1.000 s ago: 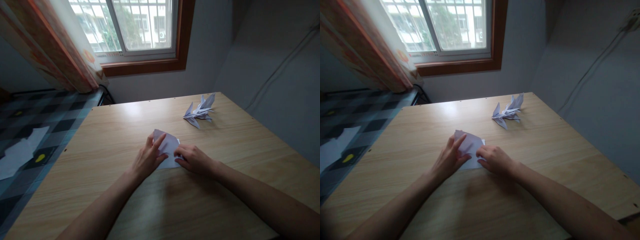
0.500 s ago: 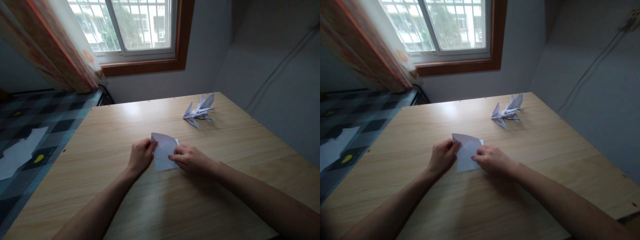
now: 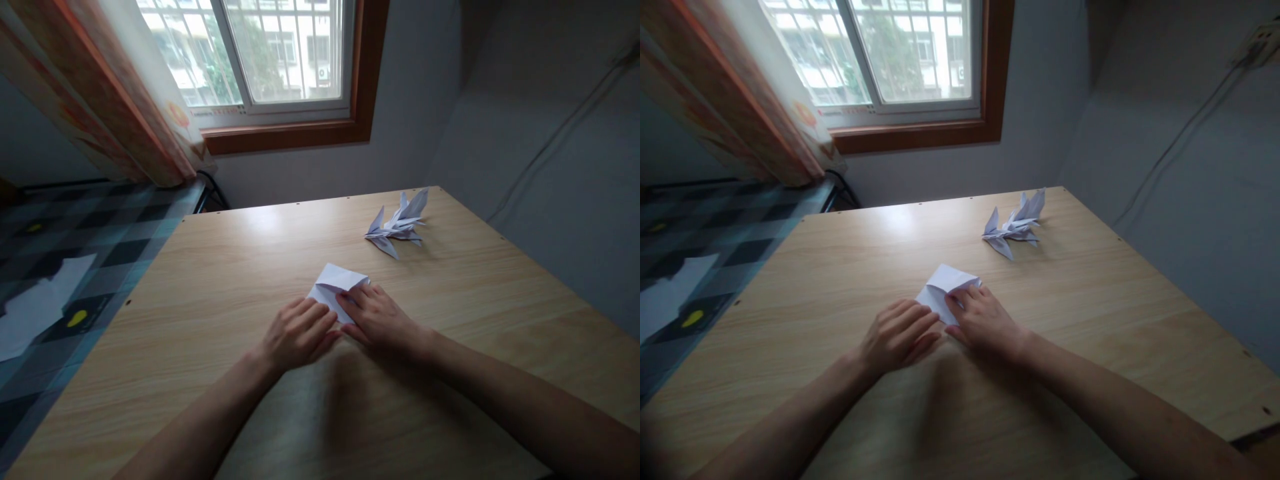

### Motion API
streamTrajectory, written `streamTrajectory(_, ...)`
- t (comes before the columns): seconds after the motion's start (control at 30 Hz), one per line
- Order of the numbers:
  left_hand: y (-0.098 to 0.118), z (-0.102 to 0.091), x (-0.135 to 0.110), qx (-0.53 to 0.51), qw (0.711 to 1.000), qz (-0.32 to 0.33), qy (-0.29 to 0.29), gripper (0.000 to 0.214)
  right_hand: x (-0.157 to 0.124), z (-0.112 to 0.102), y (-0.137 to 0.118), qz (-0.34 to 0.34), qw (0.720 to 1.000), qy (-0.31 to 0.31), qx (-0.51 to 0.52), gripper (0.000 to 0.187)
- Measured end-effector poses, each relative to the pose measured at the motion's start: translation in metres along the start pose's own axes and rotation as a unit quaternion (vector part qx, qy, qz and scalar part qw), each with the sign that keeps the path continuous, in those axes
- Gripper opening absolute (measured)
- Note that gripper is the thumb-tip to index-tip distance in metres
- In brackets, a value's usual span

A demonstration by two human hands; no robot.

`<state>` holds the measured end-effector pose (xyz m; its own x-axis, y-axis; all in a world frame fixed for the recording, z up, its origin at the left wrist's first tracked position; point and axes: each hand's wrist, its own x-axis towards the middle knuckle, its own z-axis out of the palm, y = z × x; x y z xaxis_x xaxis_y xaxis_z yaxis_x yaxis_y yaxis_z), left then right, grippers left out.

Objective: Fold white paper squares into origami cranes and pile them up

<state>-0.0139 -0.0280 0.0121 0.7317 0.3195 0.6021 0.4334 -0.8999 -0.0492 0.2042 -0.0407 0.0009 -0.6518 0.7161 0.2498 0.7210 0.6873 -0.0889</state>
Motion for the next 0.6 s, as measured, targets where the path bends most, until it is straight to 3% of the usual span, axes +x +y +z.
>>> streamTrajectory(0.13, 0.001, 0.003, 0.004, -0.011, 0.995, -0.041, -0.094, 0.03, 0.001, -0.003, -0.001, 0.008, 1.0, -0.006, 0.026, 0.047)
streamTrajectory(0.27, -0.005, 0.006, 0.001, -0.029, 0.983, -0.098, -0.151, 0.035, -0.001, -0.011, 0.008, -0.022, 0.999, -0.001, 0.045, 0.033)
streamTrajectory(0.47, -0.008, 0.007, -0.002, -0.088, 0.974, -0.134, -0.162, 0.022, -0.006, -0.017, 0.024, -0.151, 0.987, 0.053, -0.017, 0.022)
streamTrajectory(0.6, -0.009, 0.008, -0.004, -0.106, 0.971, -0.142, -0.161, 0.016, -0.005, -0.022, 0.028, -0.175, 0.981, 0.069, -0.052, 0.02)
